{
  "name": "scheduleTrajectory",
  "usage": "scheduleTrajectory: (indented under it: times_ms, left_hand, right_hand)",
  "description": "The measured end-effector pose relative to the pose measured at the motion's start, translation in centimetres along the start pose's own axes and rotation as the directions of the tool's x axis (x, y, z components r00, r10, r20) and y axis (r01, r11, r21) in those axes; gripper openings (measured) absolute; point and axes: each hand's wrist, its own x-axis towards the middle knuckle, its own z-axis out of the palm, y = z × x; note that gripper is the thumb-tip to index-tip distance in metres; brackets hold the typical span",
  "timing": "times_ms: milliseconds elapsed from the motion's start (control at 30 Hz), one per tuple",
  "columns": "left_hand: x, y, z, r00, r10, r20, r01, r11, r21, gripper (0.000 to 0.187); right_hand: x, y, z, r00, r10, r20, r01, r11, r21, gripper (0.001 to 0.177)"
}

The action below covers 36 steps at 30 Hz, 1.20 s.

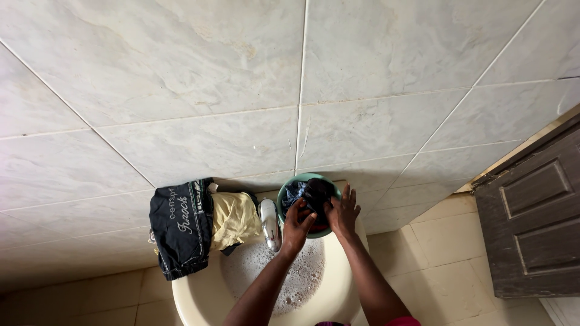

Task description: Manually washing clothing items in a bathroom sink and bathtub.

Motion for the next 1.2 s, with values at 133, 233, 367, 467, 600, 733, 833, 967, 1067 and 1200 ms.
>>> scheduleTrajectory:
  times_ms: [133,233,367,467,600,733,833,967,1067,1200]
  left_hand:
    - [-0.2,0.5,-0.1,1.000,-0.015,-0.019,0.016,0.999,0.039,0.072]
    - [-0.5,0.9,-0.2,1.000,0.001,-0.004,-0.002,1.000,-0.007,0.072]
    - [-0.7,1.2,-0.3,1.000,-0.006,-0.018,0.007,1.000,0.014,0.067]
    - [-0.8,1.2,-0.2,1.000,0.003,-0.028,-0.003,1.000,-0.010,0.060]
    - [-0.6,1.3,-0.2,0.999,0.009,-0.039,-0.010,0.999,-0.033,0.053]
    - [-1.0,1.7,-0.2,0.999,0.024,-0.042,-0.026,0.999,-0.035,0.051]
    - [-1.3,2.0,-0.1,0.999,0.035,-0.024,-0.037,0.995,-0.092,0.048]
    - [-2.2,2.9,0.0,1.000,-0.019,-0.008,0.018,0.992,-0.124,0.044]
    - [-2.6,2.5,-0.1,1.000,-0.012,-0.002,0.011,0.991,-0.130,0.045]
    - [-2.8,0.3,-0.5,0.999,0.054,-0.002,-0.054,0.985,-0.166,0.044]
  right_hand:
    - [-0.8,-1.2,-1.4,0.981,-0.022,-0.194,0.036,0.997,0.070,0.035]
    - [-1.4,-1.5,-2.2,0.975,-0.009,-0.224,0.050,0.983,0.178,0.044]
    - [-1.7,-2.1,-3.7,0.980,0.019,-0.198,0.050,0.940,0.337,0.050]
    - [-1.9,-2.1,-3.8,0.980,0.008,-0.200,0.070,0.923,0.379,0.052]
    - [-2.2,-2.8,-5.1,0.972,0.001,-0.236,0.104,0.895,0.434,0.049]
    - [-2.7,-3.3,-6.1,0.972,0.018,-0.235,0.101,0.869,0.485,0.048]
    - [-3.2,-4.1,-7.3,0.981,0.051,-0.187,0.058,0.844,0.534,0.050]
    - [-4.5,-5.4,-9.0,0.990,0.072,-0.123,0.018,0.796,0.606,0.048]
    - [-5.6,-5.6,-8.8,0.987,0.030,-0.155,0.076,0.767,0.637,0.046]
    - [-7.0,-6.4,-9.2,0.978,-0.025,-0.205,0.155,0.743,0.651,0.049]
